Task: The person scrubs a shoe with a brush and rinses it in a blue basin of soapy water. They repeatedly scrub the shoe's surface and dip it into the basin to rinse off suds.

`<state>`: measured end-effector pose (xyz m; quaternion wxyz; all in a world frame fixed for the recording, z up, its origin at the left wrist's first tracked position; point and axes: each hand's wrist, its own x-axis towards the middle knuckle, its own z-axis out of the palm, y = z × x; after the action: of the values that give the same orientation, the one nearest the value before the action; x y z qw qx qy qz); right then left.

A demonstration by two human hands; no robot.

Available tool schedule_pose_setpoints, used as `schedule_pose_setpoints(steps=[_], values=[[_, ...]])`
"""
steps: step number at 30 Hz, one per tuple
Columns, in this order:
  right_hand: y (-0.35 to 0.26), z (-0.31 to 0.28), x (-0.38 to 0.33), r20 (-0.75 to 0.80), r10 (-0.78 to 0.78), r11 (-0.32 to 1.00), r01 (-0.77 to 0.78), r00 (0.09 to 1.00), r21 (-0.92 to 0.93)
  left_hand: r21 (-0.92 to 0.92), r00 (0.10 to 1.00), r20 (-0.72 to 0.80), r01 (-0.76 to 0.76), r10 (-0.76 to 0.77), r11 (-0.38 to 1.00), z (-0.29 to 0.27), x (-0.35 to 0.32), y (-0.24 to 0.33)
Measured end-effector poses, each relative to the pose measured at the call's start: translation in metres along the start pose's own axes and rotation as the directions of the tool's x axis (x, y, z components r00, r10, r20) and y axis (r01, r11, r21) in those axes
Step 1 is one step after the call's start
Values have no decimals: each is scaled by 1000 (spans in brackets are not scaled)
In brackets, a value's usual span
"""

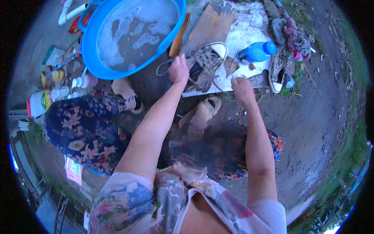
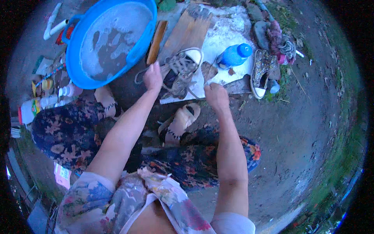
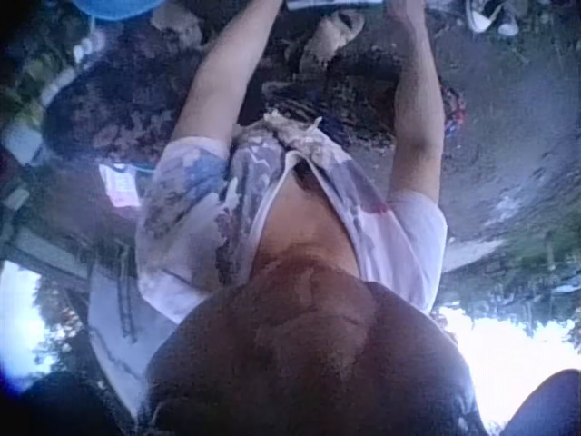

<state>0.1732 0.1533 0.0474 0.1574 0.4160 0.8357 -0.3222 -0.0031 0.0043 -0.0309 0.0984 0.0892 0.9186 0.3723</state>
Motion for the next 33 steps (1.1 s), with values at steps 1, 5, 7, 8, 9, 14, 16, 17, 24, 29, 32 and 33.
schedule_pose_setpoints(steps=[1, 5, 7, 8, 9, 14, 16, 17, 24, 29, 32, 33], values=[[2, -12, -2, 7, 16, 997, -15, 1000, -70, 4, 1000, -12, 5, -5, 1000, -8, -1, -3], [-13, -11, -5, -247, 1, 969, -62, 969, -240, 73, 661, -13, -747, 750, 660, -37, -7, 27], [-39, 2, -7, -372, -91, 974, 4, 924, -227, -74, 452, 259, -872, 854, 484, -32, -6, 31], [-50, 9, -5, -291, -43, 985, -8, 956, -172, -23, 415, 328, -895, 849, 446, -25, -3, 31], [-48, 26, 5, -236, -43, 997, 28, 971, -67, 23, 381, 394, -914, 837, 405, -16, -1, 32], [-44, 93, 34, 36, -74, 995, 76, 997, -61, 65, 334, 543, -932, 770, 358, -30, 8, 41], [-27, 90, 49, -20, -150, 987, 151, 988, 48, -43, 476, 440, -835, 761, 548, -37, 6, 36], [-33, 70, 41, 67, -100, 982, 88, 993, 166, -75, 562, 411, -764, 718, 641, -44, 8, 28], [-47, 41, 31, 90, -36, 975, 16, 995, 222, -106, 801, 313, -504, 510, 857, -58, -23, -17], [-46, 63, 35, -234, -363, 932, 354, 902, -81, -187, 773, 327, -512, 544, 839, -53, -20, 7], [-49, 48, 41, -258, -239, 966, 256, 936, 35, -214, 725, 398, -522, 562, 826, -59, -17, 16], [-46, 44, 44, -293, -181, 972, 216, 939, 90, -184, 692, 415, -572, 591, 799, -64, -16, 12]])
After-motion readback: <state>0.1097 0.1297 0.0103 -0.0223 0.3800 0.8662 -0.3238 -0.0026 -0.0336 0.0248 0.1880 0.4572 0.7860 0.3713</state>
